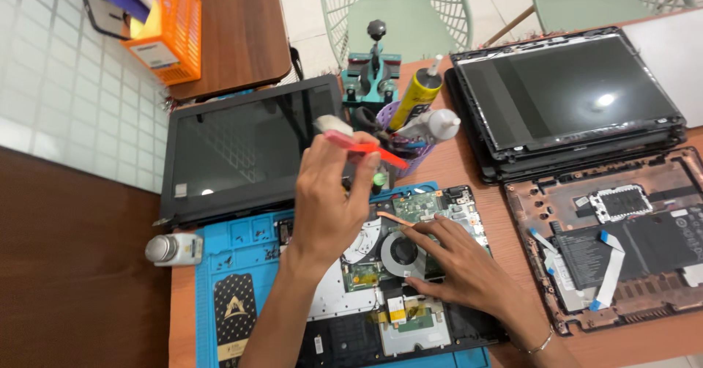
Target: The person cleans the internal components of an open laptop using a brush and then repositions a cooling fan, connecting a ribbon cable to the motherboard.
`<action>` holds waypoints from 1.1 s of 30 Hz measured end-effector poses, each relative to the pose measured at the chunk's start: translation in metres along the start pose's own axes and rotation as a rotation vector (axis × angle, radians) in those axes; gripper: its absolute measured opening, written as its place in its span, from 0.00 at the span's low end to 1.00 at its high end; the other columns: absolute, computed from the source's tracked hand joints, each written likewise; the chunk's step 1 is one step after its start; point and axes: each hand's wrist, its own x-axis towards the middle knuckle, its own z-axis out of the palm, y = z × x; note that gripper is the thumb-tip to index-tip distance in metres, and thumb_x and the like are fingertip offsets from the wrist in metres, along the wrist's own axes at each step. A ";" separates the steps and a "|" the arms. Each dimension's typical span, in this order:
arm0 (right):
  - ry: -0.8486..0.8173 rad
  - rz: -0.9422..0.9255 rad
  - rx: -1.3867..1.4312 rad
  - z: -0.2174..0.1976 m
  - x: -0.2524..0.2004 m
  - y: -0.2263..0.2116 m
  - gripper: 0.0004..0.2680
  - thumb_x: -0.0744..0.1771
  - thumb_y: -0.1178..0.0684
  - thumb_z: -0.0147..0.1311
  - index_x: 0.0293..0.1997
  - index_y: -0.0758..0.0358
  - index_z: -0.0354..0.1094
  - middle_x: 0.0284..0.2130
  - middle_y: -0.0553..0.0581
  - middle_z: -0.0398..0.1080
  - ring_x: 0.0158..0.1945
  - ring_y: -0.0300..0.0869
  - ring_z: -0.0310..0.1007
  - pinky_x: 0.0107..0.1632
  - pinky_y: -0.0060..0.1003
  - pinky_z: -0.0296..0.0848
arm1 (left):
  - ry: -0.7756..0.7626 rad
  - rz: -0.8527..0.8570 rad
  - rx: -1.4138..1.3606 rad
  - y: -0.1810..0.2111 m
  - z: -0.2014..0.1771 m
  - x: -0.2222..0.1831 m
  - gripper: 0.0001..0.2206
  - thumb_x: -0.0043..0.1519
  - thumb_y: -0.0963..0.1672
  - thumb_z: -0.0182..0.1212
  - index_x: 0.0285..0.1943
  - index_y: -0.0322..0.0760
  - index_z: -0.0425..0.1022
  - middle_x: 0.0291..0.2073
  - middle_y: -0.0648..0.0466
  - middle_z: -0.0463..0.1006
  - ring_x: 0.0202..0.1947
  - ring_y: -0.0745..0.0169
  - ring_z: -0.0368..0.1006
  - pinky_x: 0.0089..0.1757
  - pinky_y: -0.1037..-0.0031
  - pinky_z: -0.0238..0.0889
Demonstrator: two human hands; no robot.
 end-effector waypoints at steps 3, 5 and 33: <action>0.013 0.006 0.043 -0.007 -0.002 0.009 0.29 0.59 0.44 0.69 0.64 0.62 0.62 0.51 0.63 0.68 0.58 0.59 0.66 0.60 0.53 0.66 | -0.034 0.044 -0.029 -0.003 0.019 0.004 0.05 0.67 0.41 0.63 0.49 0.35 0.75 0.38 0.53 0.78 0.39 0.54 0.73 0.45 0.63 0.62; 0.019 0.002 0.047 -0.014 -0.003 0.016 0.29 0.59 0.44 0.69 0.65 0.62 0.63 0.51 0.63 0.68 0.56 0.58 0.67 0.60 0.53 0.66 | -0.026 0.076 0.019 -0.006 0.029 0.007 0.06 0.66 0.41 0.63 0.49 0.35 0.75 0.37 0.54 0.79 0.40 0.53 0.72 0.44 0.64 0.62; 0.100 0.081 0.138 -0.011 -0.015 0.034 0.28 0.57 0.46 0.70 0.62 0.64 0.66 0.51 0.62 0.70 0.56 0.54 0.69 0.58 0.50 0.68 | -0.217 0.198 0.528 -0.010 0.068 0.008 0.09 0.54 0.44 0.71 0.41 0.40 0.80 0.46 0.54 0.71 0.54 0.55 0.65 0.58 0.49 0.47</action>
